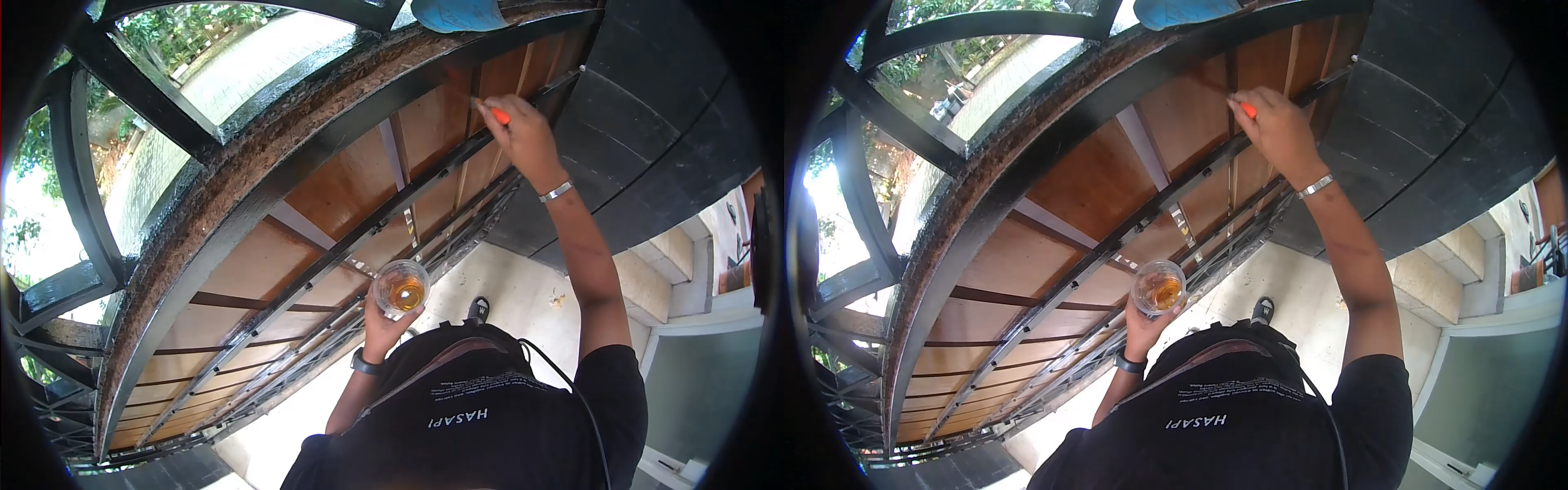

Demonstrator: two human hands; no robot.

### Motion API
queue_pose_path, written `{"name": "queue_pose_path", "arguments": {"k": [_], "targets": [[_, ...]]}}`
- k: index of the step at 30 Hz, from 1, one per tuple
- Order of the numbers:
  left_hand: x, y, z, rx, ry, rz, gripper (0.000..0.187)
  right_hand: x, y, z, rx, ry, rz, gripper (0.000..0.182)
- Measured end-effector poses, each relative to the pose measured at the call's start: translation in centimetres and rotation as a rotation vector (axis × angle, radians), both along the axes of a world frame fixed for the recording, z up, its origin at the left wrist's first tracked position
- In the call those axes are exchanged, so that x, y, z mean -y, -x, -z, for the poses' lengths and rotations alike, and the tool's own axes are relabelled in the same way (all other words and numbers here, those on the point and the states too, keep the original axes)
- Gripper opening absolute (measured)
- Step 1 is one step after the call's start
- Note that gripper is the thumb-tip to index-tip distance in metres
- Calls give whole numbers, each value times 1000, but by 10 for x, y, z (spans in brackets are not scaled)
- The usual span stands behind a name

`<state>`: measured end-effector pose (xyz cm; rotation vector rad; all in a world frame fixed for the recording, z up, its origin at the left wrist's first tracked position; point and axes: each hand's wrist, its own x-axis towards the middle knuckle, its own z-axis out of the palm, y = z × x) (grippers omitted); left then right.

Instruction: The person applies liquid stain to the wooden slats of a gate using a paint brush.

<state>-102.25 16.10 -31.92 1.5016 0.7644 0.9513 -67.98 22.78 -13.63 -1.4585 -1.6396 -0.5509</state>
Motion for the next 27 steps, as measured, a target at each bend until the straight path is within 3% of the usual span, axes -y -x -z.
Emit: {"name": "queue_pose_path", "arguments": {"k": [4,8,14,16,22,27], "targets": [[0,-4,-7,48,54,42,73,-7,-9,36,-89,249,-41,20],[-7,-1,-6,33,12,60,73,-5,-25,26,-244,285,-75,22],[-10,-1,-9,37,48,27,72,28,-29,-38,-218,-55,-4,17],[-12,-1,-5,28,50,39,72,35,-34,-41,-154,-303,39,12],[-17,-16,2,-20,51,43,72,23,-45,8,-193,-517,48,11],[-24,-55,-1,-78,-11,-25,72,16,-65,74,-392,-416,-64,11]]}}
